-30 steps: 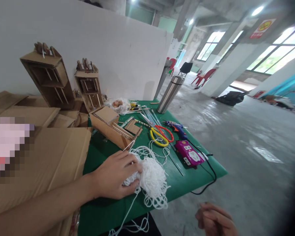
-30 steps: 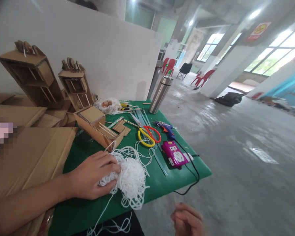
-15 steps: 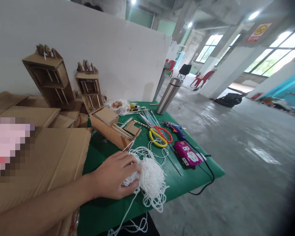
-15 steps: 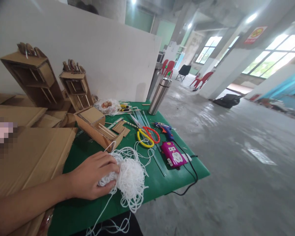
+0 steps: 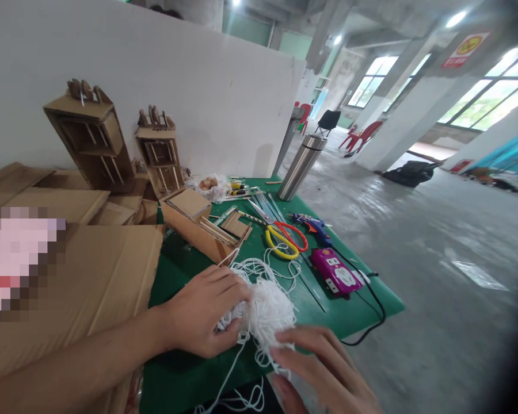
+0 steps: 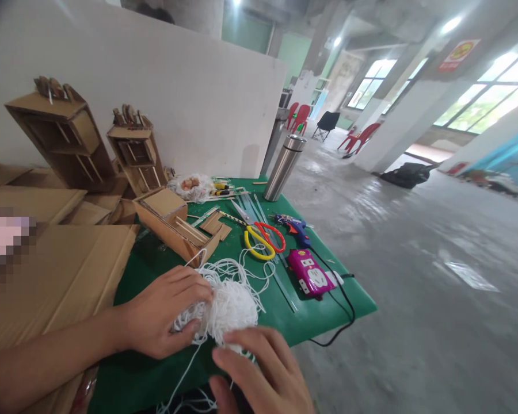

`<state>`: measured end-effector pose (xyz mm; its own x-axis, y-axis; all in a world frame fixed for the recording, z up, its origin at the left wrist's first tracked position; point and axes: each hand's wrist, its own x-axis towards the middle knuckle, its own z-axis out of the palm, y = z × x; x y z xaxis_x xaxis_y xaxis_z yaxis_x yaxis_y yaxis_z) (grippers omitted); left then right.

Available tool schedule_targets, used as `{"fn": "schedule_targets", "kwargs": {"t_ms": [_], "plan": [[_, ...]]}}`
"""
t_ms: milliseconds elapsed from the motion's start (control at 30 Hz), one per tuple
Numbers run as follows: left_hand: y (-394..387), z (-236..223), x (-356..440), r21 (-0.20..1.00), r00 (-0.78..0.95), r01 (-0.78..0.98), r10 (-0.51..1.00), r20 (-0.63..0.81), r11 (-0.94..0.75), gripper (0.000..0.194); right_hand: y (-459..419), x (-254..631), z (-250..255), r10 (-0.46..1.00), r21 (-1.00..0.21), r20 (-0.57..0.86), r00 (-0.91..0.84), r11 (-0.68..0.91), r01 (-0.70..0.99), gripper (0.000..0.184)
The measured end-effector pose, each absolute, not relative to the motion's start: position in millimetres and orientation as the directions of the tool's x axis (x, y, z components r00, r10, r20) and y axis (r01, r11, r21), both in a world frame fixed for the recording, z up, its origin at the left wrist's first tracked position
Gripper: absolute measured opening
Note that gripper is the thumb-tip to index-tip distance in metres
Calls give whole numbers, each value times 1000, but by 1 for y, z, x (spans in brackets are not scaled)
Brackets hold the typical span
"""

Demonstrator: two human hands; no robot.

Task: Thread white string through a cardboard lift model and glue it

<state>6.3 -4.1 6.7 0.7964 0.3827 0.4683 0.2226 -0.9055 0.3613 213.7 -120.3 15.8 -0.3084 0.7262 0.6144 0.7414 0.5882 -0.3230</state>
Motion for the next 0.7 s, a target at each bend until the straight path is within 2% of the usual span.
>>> {"fn": "schedule_targets", "kwargs": {"t_ms": [33, 100, 333, 433, 600, 700], "plan": [[-4, 6, 6, 363, 799, 220, 380, 465, -906, 23, -110, 207, 21, 703, -257, 615, -356, 606, 753, 20], [-3, 6, 6, 354, 798, 225, 380, 467, -908, 18, -93, 201, 24, 727, -221, 557, -401, 595, 773, 23], [-3, 5, 6, 272, 770, 286, 390, 506, -919, 2, -83, 218, 1, 843, -381, 416, -340, 501, 777, 11], [-4, 5, 8, 250, 759, 290, 381, 528, -924, 4, -88, 224, -6, 844, -431, 438, -310, 499, 752, 7], [-2, 2, 10, 157, 759, 313, 346, 551, -937, 23, -87, 228, -22, 825, -509, 508, -247, 519, 686, 6], [-2, 2, 11, 126, 774, 334, 348, 528, -934, 22, -87, 230, -33, 820, -544, 535, -206, 521, 658, 7]]}}
